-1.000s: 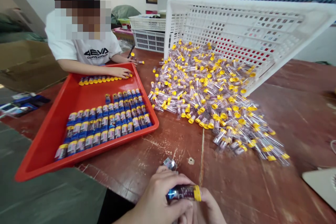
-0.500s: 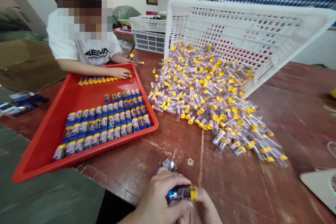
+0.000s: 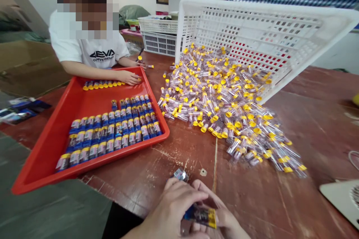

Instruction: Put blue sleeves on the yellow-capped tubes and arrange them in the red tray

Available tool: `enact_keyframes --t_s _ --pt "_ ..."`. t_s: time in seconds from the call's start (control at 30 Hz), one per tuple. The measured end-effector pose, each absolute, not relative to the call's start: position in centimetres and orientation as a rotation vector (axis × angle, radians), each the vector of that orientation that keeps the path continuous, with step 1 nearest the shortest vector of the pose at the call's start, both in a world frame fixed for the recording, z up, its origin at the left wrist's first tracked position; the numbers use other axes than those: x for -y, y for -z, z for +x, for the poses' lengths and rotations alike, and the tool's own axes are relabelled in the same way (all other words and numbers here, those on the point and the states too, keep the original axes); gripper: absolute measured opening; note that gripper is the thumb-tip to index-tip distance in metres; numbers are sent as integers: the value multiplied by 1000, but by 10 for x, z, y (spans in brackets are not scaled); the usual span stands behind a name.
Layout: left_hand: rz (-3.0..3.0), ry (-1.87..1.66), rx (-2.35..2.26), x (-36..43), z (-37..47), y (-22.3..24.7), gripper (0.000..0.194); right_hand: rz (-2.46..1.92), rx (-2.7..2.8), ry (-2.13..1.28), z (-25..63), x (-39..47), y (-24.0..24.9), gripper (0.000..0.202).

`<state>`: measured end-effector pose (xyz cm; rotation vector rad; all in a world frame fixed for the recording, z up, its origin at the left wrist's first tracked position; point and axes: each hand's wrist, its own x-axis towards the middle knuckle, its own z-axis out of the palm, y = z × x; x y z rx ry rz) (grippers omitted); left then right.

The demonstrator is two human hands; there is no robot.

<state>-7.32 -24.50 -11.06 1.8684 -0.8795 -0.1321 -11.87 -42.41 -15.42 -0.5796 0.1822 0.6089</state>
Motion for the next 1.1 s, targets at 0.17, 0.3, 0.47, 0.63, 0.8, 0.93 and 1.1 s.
enact_keyframes --t_s 0.17,0.3,0.47,0.63,0.8,0.93,1.1 --pt "2111 -208 1135 249 -78 104 24 -735 -34 -648 -107 430 150 51" --pt "2198 -401 1154 250 -79 96 4 -850 72 -658 -100 433 142 52" --pt "2251 -65 488 195 -12 72 17 -1077 94 -494 -97 458 132 66" --pt "2557 37 -171 117 79 86 38 -1222 -27 -305 -100 487 132 57" --pt "2667 211 -83 117 88 101 28 -1788 -92 -107 -81 526 131 41" --pt "2814 -163 40 145 44 93 28 -2620 -300 160 -40 555 125 38" --pt "2628 -375 1264 193 -40 116 16 -3033 -470 181 4 546 126 40"
